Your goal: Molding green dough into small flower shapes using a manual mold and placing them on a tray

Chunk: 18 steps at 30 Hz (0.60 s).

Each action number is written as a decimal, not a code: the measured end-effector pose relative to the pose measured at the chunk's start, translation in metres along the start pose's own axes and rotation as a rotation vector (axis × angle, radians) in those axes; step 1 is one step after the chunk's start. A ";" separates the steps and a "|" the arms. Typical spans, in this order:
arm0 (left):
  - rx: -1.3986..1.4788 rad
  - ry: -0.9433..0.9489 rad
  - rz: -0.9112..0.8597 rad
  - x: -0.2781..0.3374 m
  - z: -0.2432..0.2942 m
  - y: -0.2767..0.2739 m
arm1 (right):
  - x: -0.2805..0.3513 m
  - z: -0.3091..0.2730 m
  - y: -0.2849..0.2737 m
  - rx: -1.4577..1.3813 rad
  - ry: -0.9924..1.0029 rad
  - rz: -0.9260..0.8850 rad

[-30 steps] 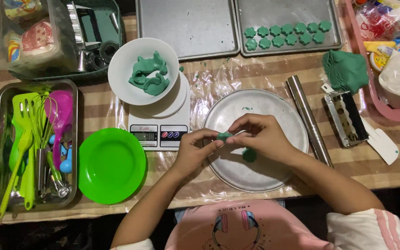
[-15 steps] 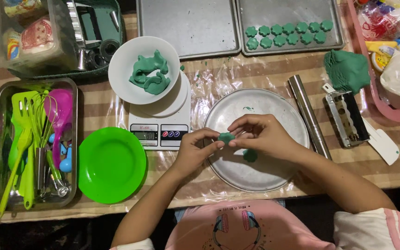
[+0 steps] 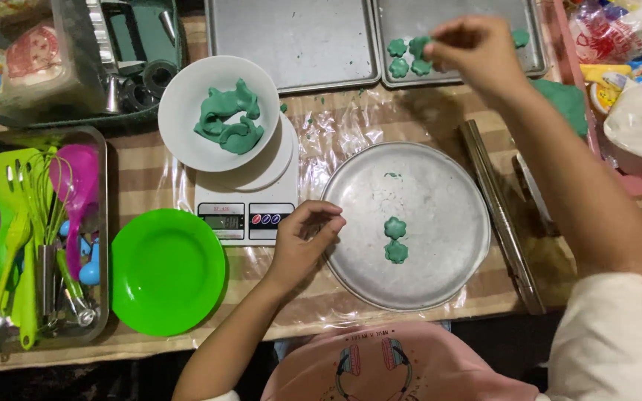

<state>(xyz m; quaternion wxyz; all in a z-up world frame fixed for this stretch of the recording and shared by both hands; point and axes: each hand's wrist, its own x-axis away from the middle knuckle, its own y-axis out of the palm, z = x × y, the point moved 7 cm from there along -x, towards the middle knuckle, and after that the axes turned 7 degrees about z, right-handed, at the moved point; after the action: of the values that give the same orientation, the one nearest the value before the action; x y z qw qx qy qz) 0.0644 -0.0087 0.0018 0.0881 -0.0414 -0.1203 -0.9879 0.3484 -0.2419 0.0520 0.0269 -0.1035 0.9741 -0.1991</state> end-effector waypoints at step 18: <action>-0.078 0.052 0.040 -0.003 0.001 -0.006 | -0.188 0.147 0.031 0.347 -0.225 0.092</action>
<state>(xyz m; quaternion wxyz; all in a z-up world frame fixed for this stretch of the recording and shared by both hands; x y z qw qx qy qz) 0.0660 -0.0022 0.0013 0.1093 -0.0213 -0.0784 -0.9907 0.5401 -0.2301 -0.0931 0.1621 -0.0745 0.9197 -0.3498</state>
